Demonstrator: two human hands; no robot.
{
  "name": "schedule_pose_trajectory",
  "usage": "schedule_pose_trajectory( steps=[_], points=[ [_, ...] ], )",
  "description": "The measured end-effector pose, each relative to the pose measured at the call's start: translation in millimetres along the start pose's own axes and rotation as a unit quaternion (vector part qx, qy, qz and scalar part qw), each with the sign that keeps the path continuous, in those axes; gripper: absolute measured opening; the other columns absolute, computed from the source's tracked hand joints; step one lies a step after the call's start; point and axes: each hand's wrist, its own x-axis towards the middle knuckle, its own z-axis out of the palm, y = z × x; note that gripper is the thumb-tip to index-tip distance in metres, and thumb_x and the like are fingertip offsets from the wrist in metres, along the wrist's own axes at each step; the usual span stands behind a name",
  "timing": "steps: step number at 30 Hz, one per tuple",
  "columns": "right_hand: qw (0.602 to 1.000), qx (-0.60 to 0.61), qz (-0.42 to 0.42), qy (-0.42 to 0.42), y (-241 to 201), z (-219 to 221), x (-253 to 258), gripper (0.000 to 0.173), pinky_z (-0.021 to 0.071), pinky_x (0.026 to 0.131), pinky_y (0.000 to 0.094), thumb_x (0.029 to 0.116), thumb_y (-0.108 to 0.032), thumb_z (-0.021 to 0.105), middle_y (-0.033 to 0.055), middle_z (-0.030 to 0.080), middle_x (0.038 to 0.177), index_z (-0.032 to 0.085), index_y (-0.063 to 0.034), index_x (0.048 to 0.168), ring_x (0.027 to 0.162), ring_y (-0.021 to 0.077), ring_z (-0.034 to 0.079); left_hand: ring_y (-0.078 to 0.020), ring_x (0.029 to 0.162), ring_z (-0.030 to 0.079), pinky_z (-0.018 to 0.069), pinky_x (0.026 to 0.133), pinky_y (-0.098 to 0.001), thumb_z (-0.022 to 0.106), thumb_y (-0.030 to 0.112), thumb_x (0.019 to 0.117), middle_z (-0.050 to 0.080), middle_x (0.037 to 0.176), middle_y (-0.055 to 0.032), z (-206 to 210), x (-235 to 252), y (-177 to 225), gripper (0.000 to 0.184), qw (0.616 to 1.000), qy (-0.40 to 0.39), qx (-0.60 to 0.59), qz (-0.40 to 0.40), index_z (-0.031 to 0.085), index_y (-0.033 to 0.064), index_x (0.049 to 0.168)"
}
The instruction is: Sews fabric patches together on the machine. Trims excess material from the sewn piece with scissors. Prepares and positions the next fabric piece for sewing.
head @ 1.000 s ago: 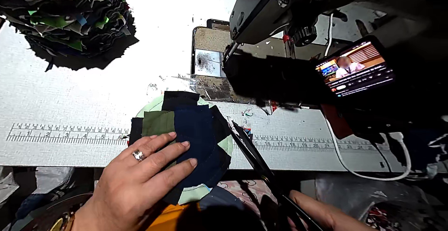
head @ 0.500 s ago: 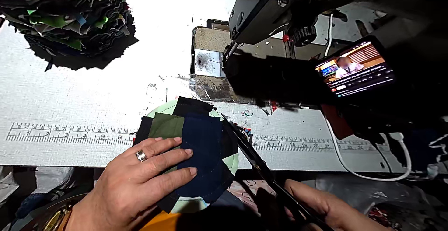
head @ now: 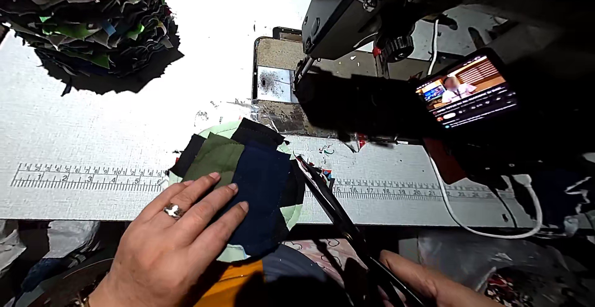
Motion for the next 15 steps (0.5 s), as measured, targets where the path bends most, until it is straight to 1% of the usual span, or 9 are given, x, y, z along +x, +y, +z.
schedule_pose_trajectory(
  steps=[2, 5, 9, 11, 12, 15],
  points=[
    [1.000, -0.003, 0.009, -0.002, -1, 0, -3, 0.058, 0.0450, 0.061, 0.0233, 0.0924, -0.063, 0.062, 0.0009, 0.058, 0.088, 0.052, -0.0074, 0.106, 0.075, 0.0055, 0.056, -0.0312, 0.128, 0.062, 0.0509, 0.105, -0.0467, 0.055, 0.006, 0.0990, 0.071, 0.127, -0.0121, 0, -1, -3, 0.030, 1.000, 0.009, -0.020, -0.003, 0.072, 0.0169, 0.121],
    [1.000, -0.005, -0.004, 0.000, -1, 0, 1, 0.060, 0.0457, 0.062, 0.0247, 0.0928, -0.065, 0.061, 0.0013, 0.058, 0.088, 0.052, -0.0077, 0.106, 0.076, 0.0067, 0.056, -0.0297, 0.129, 0.062, 0.0523, 0.107, -0.0452, 0.055, 0.009, 0.1007, 0.072, 0.126, -0.0105, 3, -3, -5, 0.029, 0.998, 0.022, -0.065, -0.003, 0.073, 0.0189, 0.121],
    [1.000, 0.008, -0.014, 0.006, -1, 0, 10, 0.055, 0.0475, 0.062, 0.0234, 0.0935, -0.062, 0.062, -0.0011, 0.057, 0.087, 0.053, -0.0099, 0.108, 0.074, 0.0049, 0.057, -0.0276, 0.130, 0.061, 0.0522, 0.108, -0.0441, 0.055, 0.011, 0.1020, 0.071, 0.127, -0.0079, 6, -6, -5, 0.028, 0.994, 0.026, -0.104, 0.007, 0.071, 0.0215, 0.123],
    [1.000, 0.016, -0.021, 0.014, 0, 1, 13, 0.051, 0.0493, 0.061, 0.0228, 0.0940, -0.060, 0.063, -0.0023, 0.058, 0.086, 0.053, -0.0118, 0.106, 0.073, 0.0042, 0.058, -0.0276, 0.131, 0.060, 0.0521, 0.109, -0.0445, 0.055, 0.013, 0.1026, 0.071, 0.129, -0.0071, 6, -9, -6, 0.028, 0.993, 0.022, -0.119, 0.008, 0.069, 0.0225, 0.125],
    [0.999, 0.021, -0.023, 0.022, -1, 1, 15, 0.048, 0.0508, 0.061, 0.0227, 0.0944, -0.059, 0.063, -0.0030, 0.059, 0.086, 0.053, -0.0128, 0.106, 0.073, 0.0040, 0.059, -0.0275, 0.132, 0.060, 0.0520, 0.109, -0.0445, 0.055, 0.014, 0.1030, 0.070, 0.130, -0.0067, 6, -10, -5, 0.028, 0.992, 0.020, -0.124, 0.007, 0.069, 0.0230, 0.126],
    [0.998, 0.027, -0.031, 0.045, -2, 3, 16, 0.035, 0.0516, 0.059, 0.0225, 0.0973, -0.046, 0.064, -0.0037, 0.058, 0.084, 0.054, -0.0132, 0.103, 0.069, 0.0034, 0.059, -0.0279, 0.133, 0.059, 0.0514, 0.110, -0.0452, 0.054, 0.015, 0.1036, 0.070, 0.132, -0.0067, 6, -11, -5, 0.029, 0.991, 0.017, -0.130, 0.003, 0.067, 0.0235, 0.128]
  ],
)
